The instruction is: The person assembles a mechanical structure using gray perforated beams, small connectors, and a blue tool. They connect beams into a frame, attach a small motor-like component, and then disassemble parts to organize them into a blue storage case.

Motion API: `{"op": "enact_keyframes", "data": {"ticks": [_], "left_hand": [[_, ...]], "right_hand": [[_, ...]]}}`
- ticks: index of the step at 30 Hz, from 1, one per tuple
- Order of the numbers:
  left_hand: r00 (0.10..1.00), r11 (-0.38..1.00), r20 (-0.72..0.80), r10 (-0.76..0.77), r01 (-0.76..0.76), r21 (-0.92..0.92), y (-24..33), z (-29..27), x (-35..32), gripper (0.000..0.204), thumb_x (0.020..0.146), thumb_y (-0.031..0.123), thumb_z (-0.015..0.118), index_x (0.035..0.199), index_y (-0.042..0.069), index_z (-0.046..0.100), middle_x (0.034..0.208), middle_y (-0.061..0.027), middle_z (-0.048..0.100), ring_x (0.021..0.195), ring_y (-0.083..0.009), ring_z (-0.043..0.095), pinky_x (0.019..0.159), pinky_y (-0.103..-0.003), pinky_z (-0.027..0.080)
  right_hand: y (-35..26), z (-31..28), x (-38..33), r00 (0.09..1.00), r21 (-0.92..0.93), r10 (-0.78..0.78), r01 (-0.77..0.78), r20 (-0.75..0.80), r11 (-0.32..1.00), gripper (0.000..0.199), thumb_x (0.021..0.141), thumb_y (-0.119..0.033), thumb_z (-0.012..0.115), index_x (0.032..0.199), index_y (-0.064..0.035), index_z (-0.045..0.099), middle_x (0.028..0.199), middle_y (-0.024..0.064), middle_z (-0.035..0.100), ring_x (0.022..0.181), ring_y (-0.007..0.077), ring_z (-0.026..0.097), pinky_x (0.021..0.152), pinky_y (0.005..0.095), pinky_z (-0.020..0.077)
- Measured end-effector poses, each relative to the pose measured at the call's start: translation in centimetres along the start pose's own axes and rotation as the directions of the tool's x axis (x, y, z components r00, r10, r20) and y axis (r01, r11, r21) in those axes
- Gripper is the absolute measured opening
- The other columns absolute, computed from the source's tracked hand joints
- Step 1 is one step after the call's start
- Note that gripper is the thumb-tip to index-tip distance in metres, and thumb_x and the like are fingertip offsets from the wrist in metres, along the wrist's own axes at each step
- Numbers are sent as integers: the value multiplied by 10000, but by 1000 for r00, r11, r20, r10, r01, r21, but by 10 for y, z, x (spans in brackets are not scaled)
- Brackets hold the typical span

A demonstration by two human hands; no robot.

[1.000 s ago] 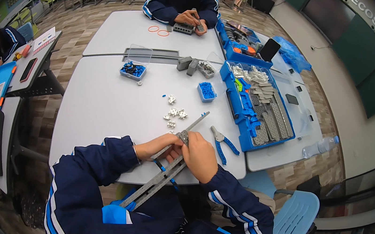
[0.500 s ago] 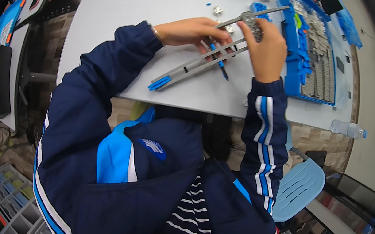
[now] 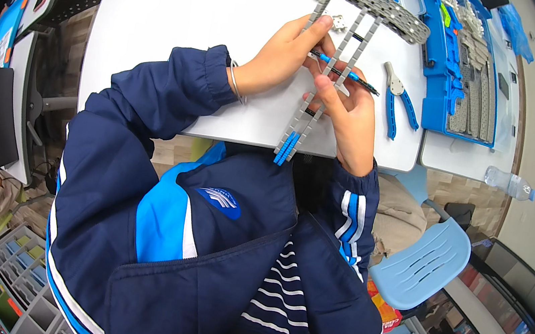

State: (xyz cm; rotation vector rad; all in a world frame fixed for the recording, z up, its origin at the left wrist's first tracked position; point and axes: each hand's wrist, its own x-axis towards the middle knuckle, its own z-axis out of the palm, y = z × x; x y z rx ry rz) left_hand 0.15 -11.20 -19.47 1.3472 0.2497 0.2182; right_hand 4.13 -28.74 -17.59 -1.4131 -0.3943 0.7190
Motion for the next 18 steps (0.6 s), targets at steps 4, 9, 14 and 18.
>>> {"op": "enact_keyframes", "data": {"ticks": [4, 9, 14, 18], "left_hand": [[986, 1000, 168, -24, 23, 8, 2, -15, -1, 375, 1033, 435, 622, 972, 68, 580, 877, -56, 643, 673, -137, 671, 595, -252, 541], [894, 969, 377, -244, 212, 124, 10, -36, 8, 283, 989, 309, 722, 952, 93, 544, 673, -17, 606, 516, -103, 624, 492, -240, 506], [851, 954, 460, -253, 297, -25, 6, -42, 1, 253, 1026, 265, 669, 907, 120, 499, 608, 34, 480, 482, -68, 475, 466, -227, 389], [832, 929, 507, -225, 340, -144, 0, -47, -7, 309, 1051, 244, 625, 846, 150, 414, 605, 61, 366, 496, -49, 332, 459, -236, 320]], "right_hand": [[3, -1, 6, 998, -49, -18, 21, 52, 999, 415, 1001, -287, 716, 1227, 46, 611, 942, 48, 686, 760, 100, 642, 651, 241, 487], [13, 0, 1, 999, -25, 35, -35, -20, 999, 363, 1017, -301, 693, 1170, 23, 636, 798, -10, 632, 650, 52, 537, 571, 227, 409], [10, -3, -2, 996, -30, 81, -81, -24, 996, 335, 984, -307, 730, 1080, 7, 665, 772, -17, 599, 623, 31, 484, 538, 214, 358], [11, -5, 3, 981, 18, 178, -180, 73, 983, 362, 971, -367, 723, 1005, -9, 679, 752, -30, 577, 591, 30, 462, 516, 216, 338]]}}
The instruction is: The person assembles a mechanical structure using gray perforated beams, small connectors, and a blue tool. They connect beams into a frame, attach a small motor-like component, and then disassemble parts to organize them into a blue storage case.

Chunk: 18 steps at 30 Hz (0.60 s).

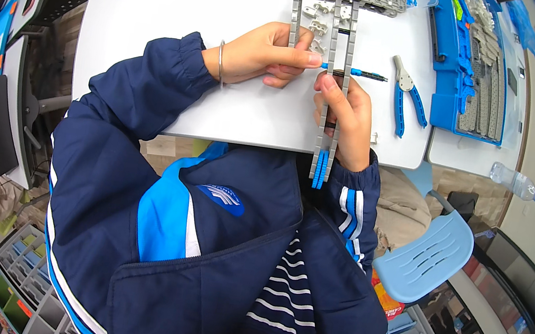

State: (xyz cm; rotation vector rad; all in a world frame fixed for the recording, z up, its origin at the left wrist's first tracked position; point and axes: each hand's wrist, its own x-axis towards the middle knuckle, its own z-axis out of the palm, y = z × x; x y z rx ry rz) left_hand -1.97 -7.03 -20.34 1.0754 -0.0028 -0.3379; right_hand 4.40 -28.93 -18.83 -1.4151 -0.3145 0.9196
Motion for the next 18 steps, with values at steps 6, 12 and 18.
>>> {"op": "enact_keyframes", "data": {"ticks": [6, 12, 18], "left_hand": [[999, 999, -30, 14, -15, -50, -1, 4, -10, 324, 1062, 230, 602, 838, 158, 379, 614, 69, 352, 499, -41, 316, 455, -228, 315], [986, 998, -154, 59, -58, 11, 11, -13, -26, 320, 1065, 253, 588, 845, 175, 369, 606, 77, 339, 474, -21, 306, 415, -192, 301], [977, 998, -201, -69, 69, -6, 14, -18, -26, 320, 1077, 344, 562, 863, 161, 411, 632, 76, 360, 505, -38, 347, 417, -201, 313]], "right_hand": [[2, 0, 6, 997, 52, 45, -48, 65, 997, 385, 1010, -405, 645, 977, -22, 630, 654, -47, 432, 532, 35, 377, 469, 221, 268], [-15, -21, 1, 988, 175, 101, -80, -119, 981, 379, 1049, -398, 583, 974, -26, 578, 610, -99, 304, 515, 21, 308, 456, 217, 250], [-5, -19, 7, 996, 149, 28, -40, 81, 988, 349, 1016, -352, 615, 935, -13, 628, 590, -58, 391, 501, 34, 328, 474, 232, 254]]}}
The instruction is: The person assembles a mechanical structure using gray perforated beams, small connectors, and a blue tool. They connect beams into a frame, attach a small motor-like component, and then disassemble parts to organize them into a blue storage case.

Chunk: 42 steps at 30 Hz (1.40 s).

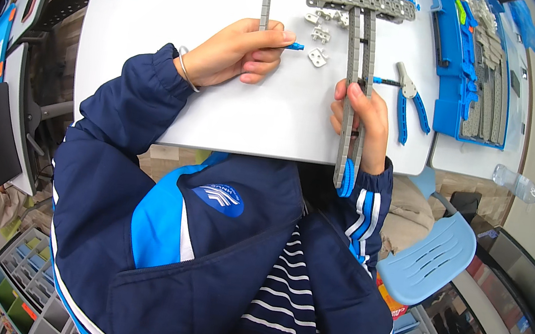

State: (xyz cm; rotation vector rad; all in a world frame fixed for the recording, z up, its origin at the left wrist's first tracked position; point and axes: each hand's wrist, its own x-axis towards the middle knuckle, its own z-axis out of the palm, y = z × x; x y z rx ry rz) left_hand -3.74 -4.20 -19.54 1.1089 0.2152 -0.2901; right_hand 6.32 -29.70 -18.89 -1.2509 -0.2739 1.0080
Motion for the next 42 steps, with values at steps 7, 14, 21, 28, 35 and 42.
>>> {"op": "enact_keyframes", "data": {"ticks": [7, 14, 21, 28, 35, 42], "left_hand": [[982, 999, -184, 43, -42, 9, 22, -1, -9, 291, 1069, 374, 564, 932, 121, 521, 693, 55, 371, 579, -52, 379, 498, -226, 360], [972, 978, -113, 205, -198, 73, 145, -59, 58, 370, 1129, 341, 413, 804, 169, 364, 675, 84, 293, 552, -39, 264, 466, -219, 238], [941, 927, -326, -90, -40, -373, 274, -154, 242, 320, 1123, 261, 316, 892, 48, 373, 675, 16, 296, 506, -64, 265, 418, -211, 246], [705, 895, -706, -67, -271, -356, 246, -219, 322, 295, 1051, 288, 600, 1010, 32, 458, 759, -56, 441, 563, -130, 439, 459, -288, 418], [776, 996, -631, -3, -56, -73, 255, -189, 289, 415, 1059, 382, 576, 1358, 96, 547, 1081, -121, 625, 943, -203, 668, 719, -356, 587], [958, 407, 254, 133, -286, 867, 215, -40, 184, 480, 1052, 503, 528, 1384, 160, 574, 1235, -141, 623, 1026, -214, 671, 818, -373, 591]], "right_hand": [[7, -1, -4, 997, 51, -65, 68, -43, 996, 350, 1025, -372, 603, 955, -29, 619, 600, -64, 392, 507, 37, 334, 475, 233, 255], [9, -4, -5, 995, 118, -94, 88, 43, 989, 357, 1028, -368, 620, 1004, -11, 623, 616, -41, 423, 525, 50, 366, 501, 229, 309], [13, -5, -5, 991, 86, -129, 125, 36, 988, 334, 1040, -344, 610, 1030, -10, 616, 627, -69, 359, 528, 41, 336, 495, 233, 290], [18, -11, -2, 990, 46, -143, 142, 11, 989, 321, 1015, -374, 653, 1016, -55, 690, 741, -51, 545, 607, 29, 464, 554, 201, 357], [15, -7, -4, 980, -49, -199, 198, -8, 979, 332, 1017, -379, 634, 1010, -48, 664, 663, -30, 531, 559, 51, 477, 527, 216, 326], [12, -4, -4, 979, -88, -201, 198, -20, 976, 322, 1014, -363, 629, 1002, -43, 666, 623, -42, 492, 536, 43, 452, 507, 219, 299]]}}
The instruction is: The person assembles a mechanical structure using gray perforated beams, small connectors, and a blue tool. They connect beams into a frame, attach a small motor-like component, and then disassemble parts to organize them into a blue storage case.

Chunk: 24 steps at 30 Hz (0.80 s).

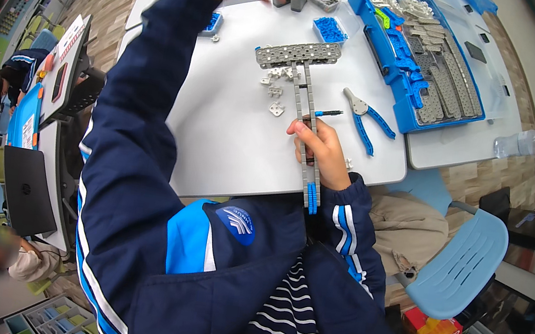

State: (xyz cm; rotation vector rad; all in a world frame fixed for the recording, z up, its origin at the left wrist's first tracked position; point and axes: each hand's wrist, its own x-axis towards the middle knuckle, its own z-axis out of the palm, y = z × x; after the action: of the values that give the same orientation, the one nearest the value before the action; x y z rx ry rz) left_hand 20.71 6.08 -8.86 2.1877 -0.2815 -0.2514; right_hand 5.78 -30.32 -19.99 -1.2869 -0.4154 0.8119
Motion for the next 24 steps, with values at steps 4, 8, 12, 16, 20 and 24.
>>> {"op": "enact_keyframes", "data": {"ticks": [4, 8, 12, 16, 20, 24], "left_hand": [[971, 755, -32, 239, -165, 635, 56, 132, -67, 580, 991, 504, 651, 1278, 2, 617, 1091, -180, 659, 996, -320, 655, 871, -406, 531], [869, 681, -286, 404, -77, 728, 62, 168, -80, 387, 999, 388, 654, 1051, 10, 588, 937, -164, 620, 897, -349, 635, 784, -425, 525], [888, 694, -243, 389, -110, 711, 53, 166, -74, 316, 1001, 338, 656, 1043, 32, 586, 923, -154, 624, 855, -360, 638, 737, -432, 525], [803, 696, -337, 491, -129, 707, 53, 171, -85, 300, 1010, 316, 651, 1060, 24, 599, 893, -166, 642, 797, -349, 641, 707, -419, 524], [824, 897, -485, 292, -60, 438, 57, 173, -106, 316, 1047, 306, 611, 1073, -9, 616, 806, -159, 646, 695, -266, 611, 677, -348, 500], [874, 990, -469, 125, -78, 118, 54, 193, -120, 320, 1064, 301, 571, 986, -9, 548, 798, -184, 627, 669, -278, 615, 630, -380, 487]], "right_hand": [[-5, 4, -1, 1000, 12, 17, -17, 1, 1000, 326, 1010, -366, 634, 987, -43, 670, 611, -54, 473, 516, 35, 422, 491, 219, 284], [-1, 6, -4, 999, -24, 42, -42, 14, 999, 333, 1008, -376, 633, 961, -49, 677, 616, -59, 483, 519, 30, 406, 487, 221, 280], [6, 12, -6, 999, -258, -39, 27, -38, 966, 405, 1029, -422, 616, 981, -26, 688, 714, -29, 572, 602, 46, 479, 527, 216, 345], [-18, -5, -13, 992, -227, -3, 32, 124, 973, 456, 1047, -441, 598, 1050, 5, 693, 776, -7, 603, 717, 68, 573, 590, 218, 450], [-56, -36, 0, 973, -286, -80, 141, 215, 948, 308, 1060, -297, 598, 1167, -18, 675, 900, 27, 633, 775, 90, 613, 643, 243, 523], [-40, -12, 47, 897, -293, -442, 419, -14, 859, 339, 1040, -264, 650, 1256, -5, 609, 1022, 76, 672, 911, 141, 665, 754, 285, 569]]}}
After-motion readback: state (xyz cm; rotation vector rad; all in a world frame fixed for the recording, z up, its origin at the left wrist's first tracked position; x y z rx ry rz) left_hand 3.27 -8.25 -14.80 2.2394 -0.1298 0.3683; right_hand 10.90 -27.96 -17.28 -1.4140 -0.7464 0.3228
